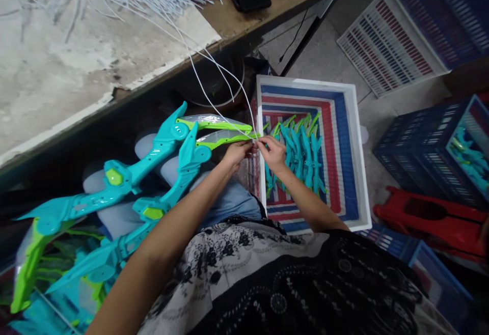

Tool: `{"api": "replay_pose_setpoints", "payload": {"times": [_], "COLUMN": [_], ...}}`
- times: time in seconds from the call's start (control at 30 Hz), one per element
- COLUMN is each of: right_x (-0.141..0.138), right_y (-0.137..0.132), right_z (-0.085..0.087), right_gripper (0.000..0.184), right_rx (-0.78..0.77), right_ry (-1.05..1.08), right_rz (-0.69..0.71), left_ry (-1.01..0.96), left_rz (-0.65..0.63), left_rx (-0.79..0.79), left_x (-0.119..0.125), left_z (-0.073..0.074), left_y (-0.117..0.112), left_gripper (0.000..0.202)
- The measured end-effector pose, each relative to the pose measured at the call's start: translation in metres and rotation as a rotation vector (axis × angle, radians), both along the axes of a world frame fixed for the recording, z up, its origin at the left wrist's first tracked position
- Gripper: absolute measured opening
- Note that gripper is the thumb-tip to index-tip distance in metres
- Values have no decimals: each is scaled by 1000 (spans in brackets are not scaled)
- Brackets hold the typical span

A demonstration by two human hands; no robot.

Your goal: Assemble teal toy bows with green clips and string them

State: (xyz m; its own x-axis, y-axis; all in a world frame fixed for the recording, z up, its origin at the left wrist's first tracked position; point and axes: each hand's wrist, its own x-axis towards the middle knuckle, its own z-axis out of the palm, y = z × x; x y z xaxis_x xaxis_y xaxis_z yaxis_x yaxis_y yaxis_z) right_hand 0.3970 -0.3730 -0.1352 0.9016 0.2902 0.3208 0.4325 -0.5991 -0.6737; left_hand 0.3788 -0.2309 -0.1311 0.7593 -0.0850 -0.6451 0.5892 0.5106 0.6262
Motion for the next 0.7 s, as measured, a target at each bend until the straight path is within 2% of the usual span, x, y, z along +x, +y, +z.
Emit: {"api": "replay_pose_setpoints", "payload": {"times": [0.2,0.37,0.47,0.57,0.63,0.7], "right_x": [3,13,17,12,5,-5], "right_y": [-8,-7,2,7,4,-4], "right_z": [0,-2,-6,-3,1,6], "right_gripper": [17,20,23,24,22,21], "right_rx": [119,252,382,409,391,369], "right_ry": [159,266,434,501,475,459], "right_rz": [18,-144,-104,-42,-56,-75], "left_ry": [-67,-87,-76,-60,-69,-83], "left_rz": [-9,-64,-113,-156,-204,-332], "left_rx": [30,127,194,243,279,350], "left_x": [6,6,0,-23,-55,-102], "left_z": [-16,-14,-1,21,40,59], "left_y": [-5,-7,-6,7,28,62], "left_gripper": [17,16,18,22,21,27]}}
